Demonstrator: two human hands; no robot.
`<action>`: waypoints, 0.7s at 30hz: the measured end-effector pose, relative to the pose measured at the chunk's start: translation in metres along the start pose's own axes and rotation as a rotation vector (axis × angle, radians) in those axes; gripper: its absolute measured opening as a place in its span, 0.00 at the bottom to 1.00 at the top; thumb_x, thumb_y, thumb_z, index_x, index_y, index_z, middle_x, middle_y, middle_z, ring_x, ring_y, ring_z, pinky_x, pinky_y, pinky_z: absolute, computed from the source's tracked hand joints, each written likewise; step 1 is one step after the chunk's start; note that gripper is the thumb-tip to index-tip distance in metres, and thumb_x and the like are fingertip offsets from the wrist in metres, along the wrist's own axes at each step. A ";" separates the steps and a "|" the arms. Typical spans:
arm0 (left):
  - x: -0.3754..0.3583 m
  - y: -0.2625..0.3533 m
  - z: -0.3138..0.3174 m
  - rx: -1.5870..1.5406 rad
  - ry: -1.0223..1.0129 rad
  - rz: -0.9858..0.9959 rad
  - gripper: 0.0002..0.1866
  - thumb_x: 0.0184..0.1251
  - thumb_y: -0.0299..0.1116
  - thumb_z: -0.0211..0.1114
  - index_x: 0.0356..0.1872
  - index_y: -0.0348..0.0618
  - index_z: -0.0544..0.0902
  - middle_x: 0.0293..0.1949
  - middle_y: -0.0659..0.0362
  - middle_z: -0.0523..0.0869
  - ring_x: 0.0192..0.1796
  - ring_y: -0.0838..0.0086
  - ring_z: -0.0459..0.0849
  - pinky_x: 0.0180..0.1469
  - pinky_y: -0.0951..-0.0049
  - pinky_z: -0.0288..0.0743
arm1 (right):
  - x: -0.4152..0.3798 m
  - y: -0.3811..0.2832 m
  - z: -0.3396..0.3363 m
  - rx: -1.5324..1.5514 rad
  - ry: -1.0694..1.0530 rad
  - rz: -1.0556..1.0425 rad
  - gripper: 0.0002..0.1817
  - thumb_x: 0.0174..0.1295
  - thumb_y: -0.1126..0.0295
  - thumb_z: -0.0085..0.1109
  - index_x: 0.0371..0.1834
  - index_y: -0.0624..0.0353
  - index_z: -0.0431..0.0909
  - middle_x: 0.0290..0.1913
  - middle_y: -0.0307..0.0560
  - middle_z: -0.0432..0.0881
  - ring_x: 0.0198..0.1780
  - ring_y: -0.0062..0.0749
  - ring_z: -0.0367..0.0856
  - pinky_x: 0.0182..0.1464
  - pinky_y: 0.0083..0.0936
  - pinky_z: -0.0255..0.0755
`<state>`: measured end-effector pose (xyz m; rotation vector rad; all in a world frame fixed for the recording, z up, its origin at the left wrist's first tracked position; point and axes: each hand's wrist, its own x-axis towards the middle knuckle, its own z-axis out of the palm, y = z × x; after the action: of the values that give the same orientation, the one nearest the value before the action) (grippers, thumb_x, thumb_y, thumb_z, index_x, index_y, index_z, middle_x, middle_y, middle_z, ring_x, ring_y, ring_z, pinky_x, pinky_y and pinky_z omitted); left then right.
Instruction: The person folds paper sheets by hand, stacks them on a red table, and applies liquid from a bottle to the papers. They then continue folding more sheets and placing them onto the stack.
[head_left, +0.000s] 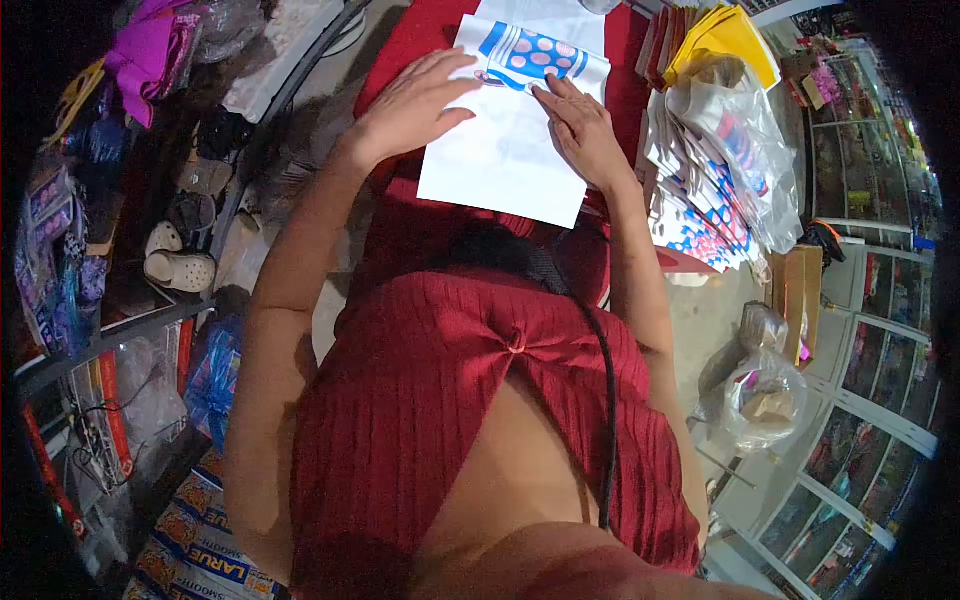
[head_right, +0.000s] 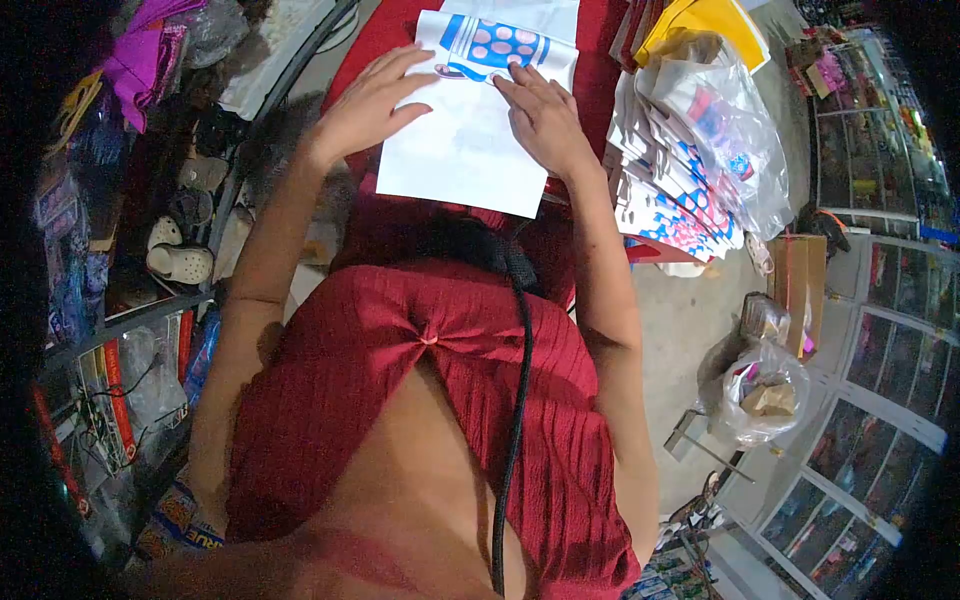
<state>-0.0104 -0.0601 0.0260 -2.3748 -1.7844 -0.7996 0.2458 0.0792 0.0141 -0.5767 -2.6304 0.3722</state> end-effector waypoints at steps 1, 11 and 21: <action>0.003 0.001 0.000 0.002 0.003 0.000 0.24 0.66 0.42 0.66 0.59 0.39 0.79 0.70 0.50 0.70 0.75 0.58 0.63 0.75 0.56 0.56 | 0.001 -0.001 0.000 -0.012 -0.004 0.001 0.25 0.68 0.69 0.47 0.69 0.45 0.72 0.73 0.51 0.68 0.76 0.43 0.60 0.75 0.46 0.50; 0.075 -0.002 0.026 0.128 -0.059 0.137 0.15 0.67 0.34 0.63 0.51 0.40 0.82 0.60 0.53 0.77 0.62 0.59 0.74 0.61 0.58 0.72 | 0.007 -0.010 -0.009 -0.072 -0.011 -0.023 0.26 0.62 0.76 0.53 0.66 0.51 0.74 0.69 0.55 0.71 0.71 0.51 0.68 0.71 0.43 0.61; 0.075 -0.006 0.048 0.213 0.008 0.108 0.17 0.68 0.33 0.59 0.57 0.43 0.80 0.59 0.53 0.76 0.62 0.59 0.73 0.63 0.57 0.68 | 0.037 -0.013 -0.008 -0.165 -0.001 0.070 0.11 0.61 0.66 0.60 0.43 0.55 0.83 0.46 0.48 0.83 0.48 0.48 0.81 0.48 0.46 0.74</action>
<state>0.0160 0.0246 0.0164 -2.3028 -1.6304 -0.5732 0.2146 0.0860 0.0378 -0.7227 -2.6638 0.1764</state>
